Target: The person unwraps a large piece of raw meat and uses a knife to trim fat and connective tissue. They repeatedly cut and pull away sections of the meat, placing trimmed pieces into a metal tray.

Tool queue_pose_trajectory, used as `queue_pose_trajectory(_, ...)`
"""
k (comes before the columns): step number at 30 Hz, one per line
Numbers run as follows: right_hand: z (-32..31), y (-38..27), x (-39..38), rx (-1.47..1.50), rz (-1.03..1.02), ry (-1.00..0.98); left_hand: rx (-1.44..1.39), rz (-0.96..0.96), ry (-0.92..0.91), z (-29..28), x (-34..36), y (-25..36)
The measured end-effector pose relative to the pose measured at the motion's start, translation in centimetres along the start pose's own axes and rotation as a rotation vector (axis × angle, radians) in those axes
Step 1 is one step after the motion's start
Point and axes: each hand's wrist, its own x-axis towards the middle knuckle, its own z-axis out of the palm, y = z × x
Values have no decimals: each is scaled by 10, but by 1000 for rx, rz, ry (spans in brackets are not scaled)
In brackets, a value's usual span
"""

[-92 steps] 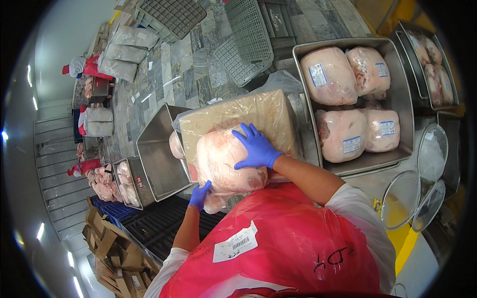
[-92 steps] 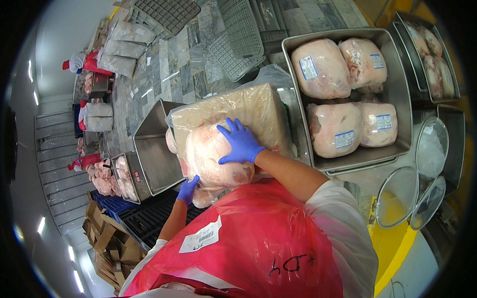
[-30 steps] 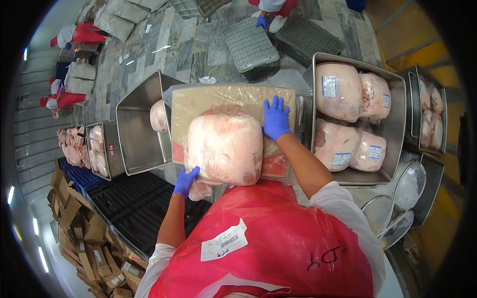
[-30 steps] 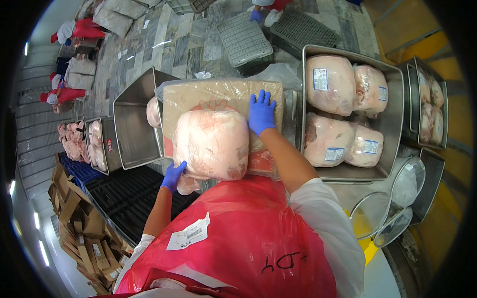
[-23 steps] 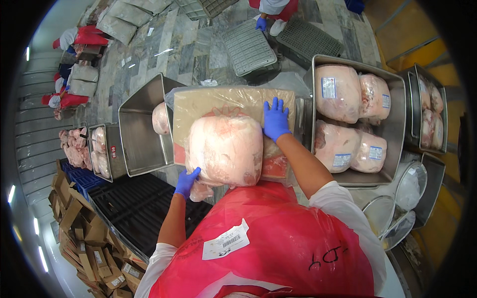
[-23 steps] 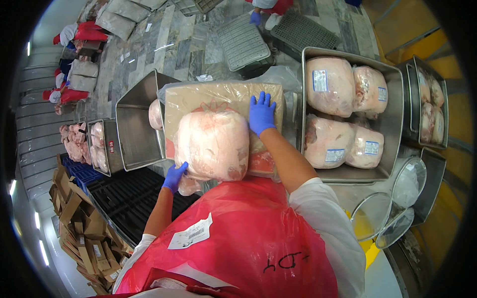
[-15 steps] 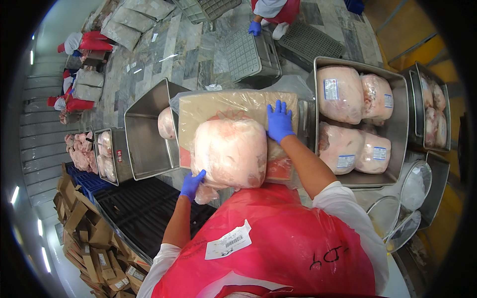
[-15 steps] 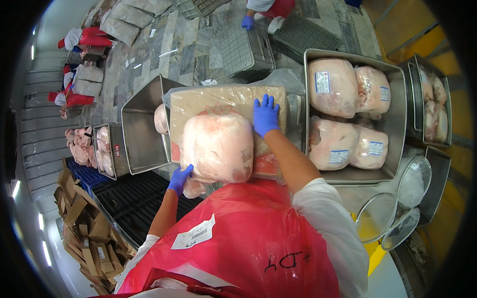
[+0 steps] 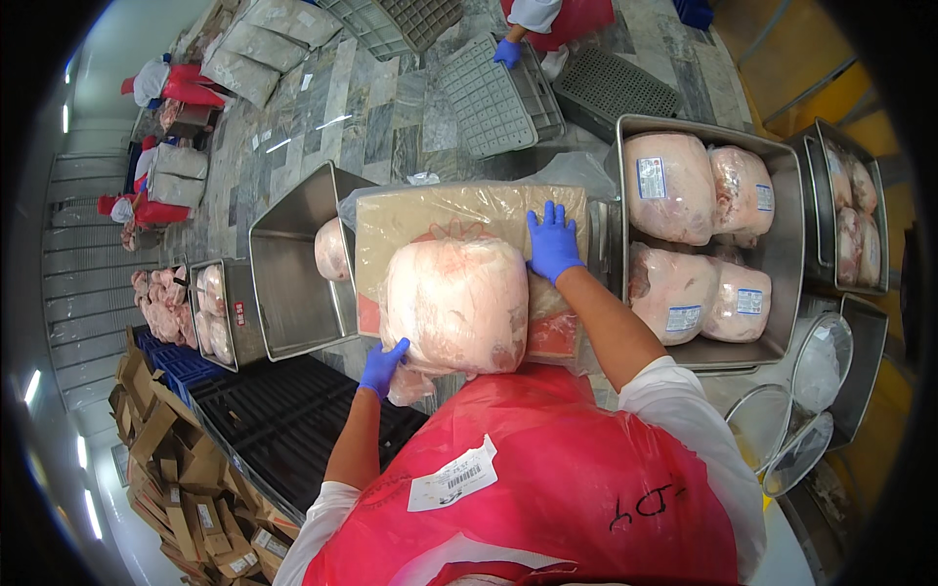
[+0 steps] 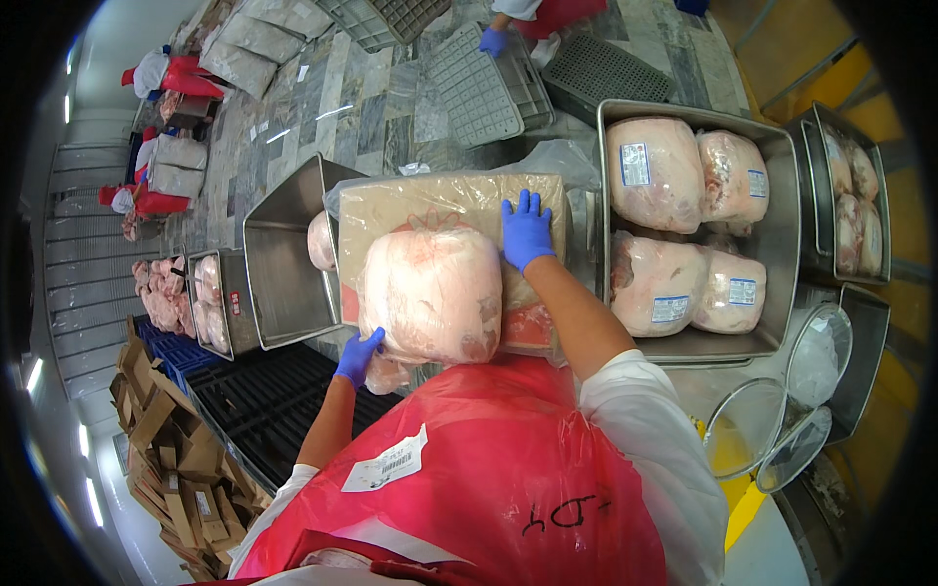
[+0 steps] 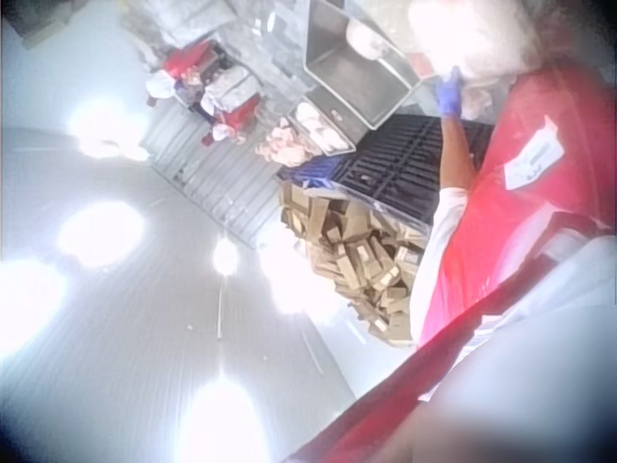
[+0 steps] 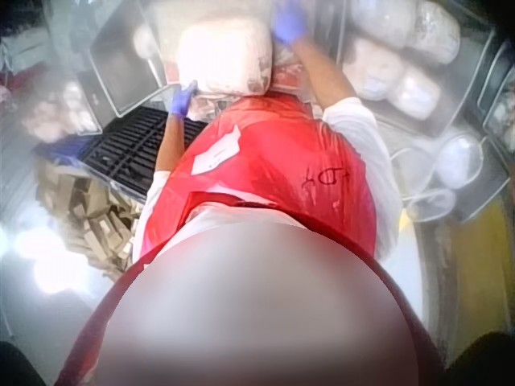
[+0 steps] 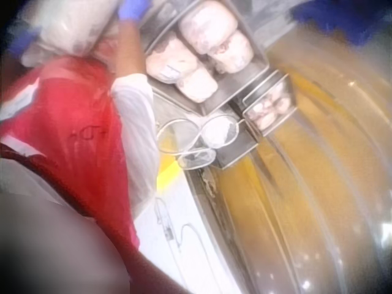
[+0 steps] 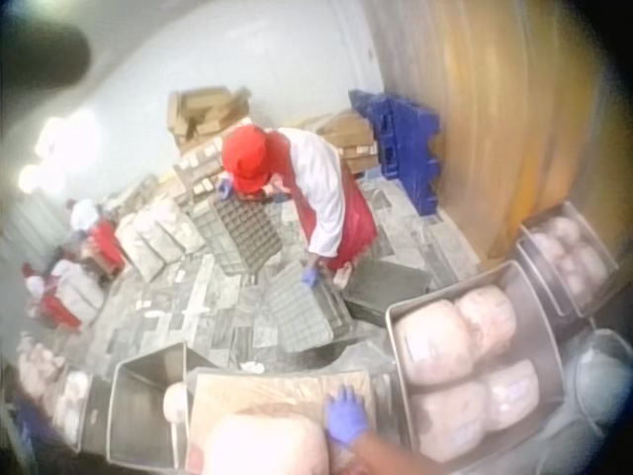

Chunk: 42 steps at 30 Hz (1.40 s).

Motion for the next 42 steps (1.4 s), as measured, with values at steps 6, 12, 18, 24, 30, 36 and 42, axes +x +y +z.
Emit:
queue_pose_trajectory(6,2,-1,1,8,3,6,-15,18,-11,0,-2,2)
queue_pose_trajectory(12,0,0,0,39,0,0,-40,12,-15,2,-3,2)
queue_pose_trajectory(18,-3,-1,-4,70,-13,62,-13,-12,-7,0,-2,2)
queue_pose_trajectory(24,-8,-2,-7,48,-17,62,-29,11,15,4,-3,1)
queue_pose_trajectory(30,-10,-1,-7,31,-13,58,-19,13,15,1,3,-4)
queue_pose_trajectory(36,-12,-2,-7,37,-11,20,-1,31,27,0,5,-7)
queue_pose_trajectory(42,-17,-2,-10,46,-17,6,-8,32,17,-1,5,-10)
